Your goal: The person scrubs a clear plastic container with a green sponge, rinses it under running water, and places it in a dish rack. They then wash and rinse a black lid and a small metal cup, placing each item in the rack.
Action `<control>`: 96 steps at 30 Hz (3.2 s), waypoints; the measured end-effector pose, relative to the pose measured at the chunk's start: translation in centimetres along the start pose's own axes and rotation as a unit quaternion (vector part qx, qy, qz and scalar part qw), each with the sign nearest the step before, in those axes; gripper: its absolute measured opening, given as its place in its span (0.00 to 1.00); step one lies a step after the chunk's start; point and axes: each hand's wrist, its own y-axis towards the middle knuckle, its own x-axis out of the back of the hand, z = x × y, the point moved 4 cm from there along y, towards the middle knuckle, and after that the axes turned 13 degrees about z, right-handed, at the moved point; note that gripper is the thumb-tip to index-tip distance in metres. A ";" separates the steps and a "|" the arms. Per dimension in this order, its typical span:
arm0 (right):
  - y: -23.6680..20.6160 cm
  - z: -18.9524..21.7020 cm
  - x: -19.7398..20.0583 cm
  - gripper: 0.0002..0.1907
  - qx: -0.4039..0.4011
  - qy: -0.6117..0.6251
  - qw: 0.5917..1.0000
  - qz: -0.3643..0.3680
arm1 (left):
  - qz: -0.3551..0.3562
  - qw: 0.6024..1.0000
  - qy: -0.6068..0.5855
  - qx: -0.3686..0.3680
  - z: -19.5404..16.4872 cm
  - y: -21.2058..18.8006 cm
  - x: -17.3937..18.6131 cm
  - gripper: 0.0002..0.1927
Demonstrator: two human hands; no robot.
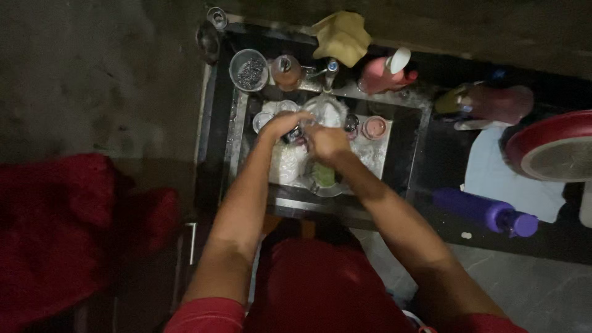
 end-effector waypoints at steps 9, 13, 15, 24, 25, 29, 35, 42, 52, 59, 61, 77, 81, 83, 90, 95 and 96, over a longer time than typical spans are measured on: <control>2.6 -4.3 -0.2 0.18 0.134 0.196 0.970 -0.049 | -0.195 0.956 -0.054 -0.213 2.6 1.1 -6.2 0.36; 4.0 -3.1 -0.3 0.19 0.142 0.204 0.962 0.108 | -0.203 0.937 -0.159 -0.234 1.9 0.6 -5.8 0.41; 3.7 -3.5 -0.5 0.17 0.029 0.060 0.970 0.234 | -0.216 0.953 -0.058 -0.203 1.1 -0.3 -4.7 0.41; 5.0 -3.4 0.7 0.21 0.083 0.004 0.986 0.144 | -0.317 0.925 0.198 -0.063 -1.4 -2.2 -2.9 0.54; 5.4 -3.6 0.0 0.19 0.076 0.058 0.981 0.171 | -0.326 0.922 0.198 -0.059 -1.4 -2.3 -3.0 0.55; 5.2 -3.4 -0.3 0.12 0.204 0.379 0.898 0.093 | -0.386 0.907 0.158 -0.061 -0.6 -3.1 -3.7 0.53; 3.8 -6.7 -1.3 0.09 -0.063 0.708 0.703 -0.007 | -0.497 0.818 0.249 -0.149 -1.4 -5.6 -6.0 0.52; 6.5 -4.6 -2.3 0.12 -0.001 0.843 0.538 0.006 | -0.525 0.786 0.301 -0.124 -3.3 -9.0 -6.7 0.58; 5.5 -4.4 0.5 0.18 -0.029 0.803 0.595 0.016 | -0.487 0.850 0.152 -0.132 2.1 -5.0 -5.2 0.53; 4.3 -7.8 1.6 0.27 0.080 0.773 0.629 0.026 | -0.146 0.942 -0.268 -0.139 5.2 2.6 -5.2 0.38; 4.4 -8.9 2.3 0.28 0.078 0.654 0.751 -0.043 | -0.161 0.947 -0.236 -0.146 3.9 3.2 -5.5 0.36; 5.6 -3.5 5.1 0.18 0.071 0.240 0.958 -0.142 | -0.038 0.851 -0.507 -0.130 1.9 2.4 -6.1 0.53; 7.1 -3.4 5.0 0.17 0.151 0.288 0.937 -0.129 | 0.005 0.805 -0.589 -0.072 3.0 1.8 -6.4 0.61; 7.3 -3.8 5.0 0.18 0.140 0.310 0.933 -0.119 | -0.003 0.822 -0.562 -0.094 3.2 2.0 -6.1 0.60; 5.2 -6.3 2.7 0.26 -0.010 0.385 0.918 -0.097 | -0.293 0.897 -0.267 -0.197 3.2 2.4 -5.6 0.54; 4.8 -8.0 0.2 0.29 -0.134 0.575 0.806 -0.043 | -0.397 0.879 -0.165 -0.206 2.1 1.5 -7.6 0.61; 4.9 -7.9 0.1 0.29 -0.124 0.591 0.796 -0.054 | -0.425 0.875 -0.127 -0.196 1.7 1.2 -7.7 0.62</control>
